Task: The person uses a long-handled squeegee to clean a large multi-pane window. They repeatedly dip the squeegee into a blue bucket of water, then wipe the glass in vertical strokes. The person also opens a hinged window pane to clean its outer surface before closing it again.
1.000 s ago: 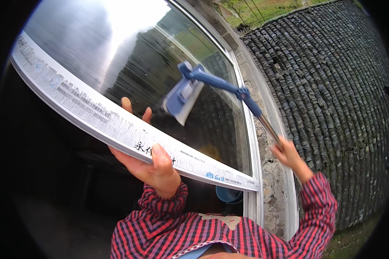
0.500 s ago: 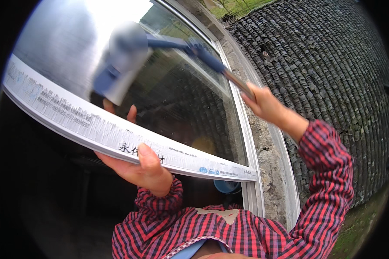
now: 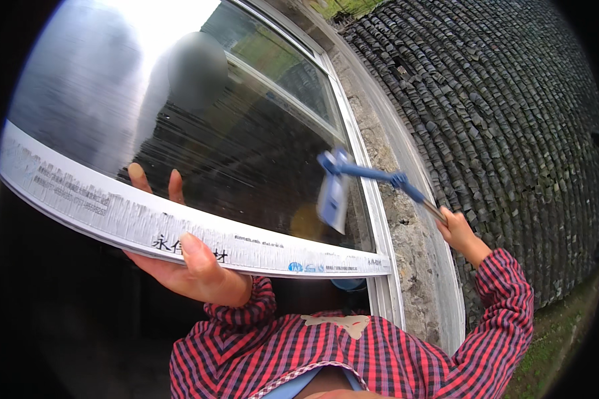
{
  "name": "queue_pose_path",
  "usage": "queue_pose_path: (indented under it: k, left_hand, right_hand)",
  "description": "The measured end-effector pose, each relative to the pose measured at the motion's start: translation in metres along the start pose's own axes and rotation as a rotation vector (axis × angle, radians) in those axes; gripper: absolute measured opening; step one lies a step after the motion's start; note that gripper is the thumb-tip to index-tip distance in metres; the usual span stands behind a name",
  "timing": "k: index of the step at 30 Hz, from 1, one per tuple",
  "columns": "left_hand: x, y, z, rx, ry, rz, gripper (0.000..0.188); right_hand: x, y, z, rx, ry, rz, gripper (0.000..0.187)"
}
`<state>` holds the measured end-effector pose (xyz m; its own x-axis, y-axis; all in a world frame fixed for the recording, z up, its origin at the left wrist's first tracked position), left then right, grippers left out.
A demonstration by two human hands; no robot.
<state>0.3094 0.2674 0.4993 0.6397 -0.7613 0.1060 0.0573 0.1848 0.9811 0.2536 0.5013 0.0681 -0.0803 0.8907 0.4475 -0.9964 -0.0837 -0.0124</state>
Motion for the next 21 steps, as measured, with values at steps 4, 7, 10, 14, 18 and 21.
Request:
queue_pose_path:
  k: [4, 7, 10, 14, 18, 21]
  left_hand:
    - [0.000, -0.003, -0.001, 0.010, 0.006, 0.010, 0.101]
    - [0.005, -0.004, 0.001, -0.002, 0.006, 0.019, 0.102]
    - [0.009, -0.007, 0.004, 0.005, 0.004, 0.030, 0.102]
    - [0.007, -0.004, 0.008, -0.018, 0.000, 0.042, 0.103]
    - [0.003, -0.002, 0.004, -0.011, 0.015, 0.026, 0.102]
    - [0.001, -0.002, 0.002, -0.012, 0.032, 0.043, 0.101]
  right_hand:
    - [0.012, 0.051, 0.139, 0.281, 0.278, -0.067, 0.018]
    - [0.030, 0.076, 0.225, 0.419, 0.288, -0.191, 0.016]
    - [0.038, 0.077, 0.242, 0.427, 0.243, -0.267, 0.018]
    - [0.027, 0.056, 0.188, 0.347, 0.163, -0.250, 0.025]
    - [-0.001, 0.027, 0.110, 0.239, 0.116, -0.229, 0.030]
    - [-0.024, 0.003, 0.051, 0.157, 0.087, -0.220, 0.031]
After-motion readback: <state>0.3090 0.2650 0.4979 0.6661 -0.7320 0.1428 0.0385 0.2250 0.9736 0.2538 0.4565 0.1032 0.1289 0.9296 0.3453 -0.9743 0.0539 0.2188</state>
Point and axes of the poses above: each hand's wrist, its own y-axis towards the middle knuckle, its own x-axis out of the back of the hand, z = x × y, the point moved 2 cm from there along y, towards the middle knuckle, and after that the axes turned 14 degrees about -x, right-handed, at the moved point
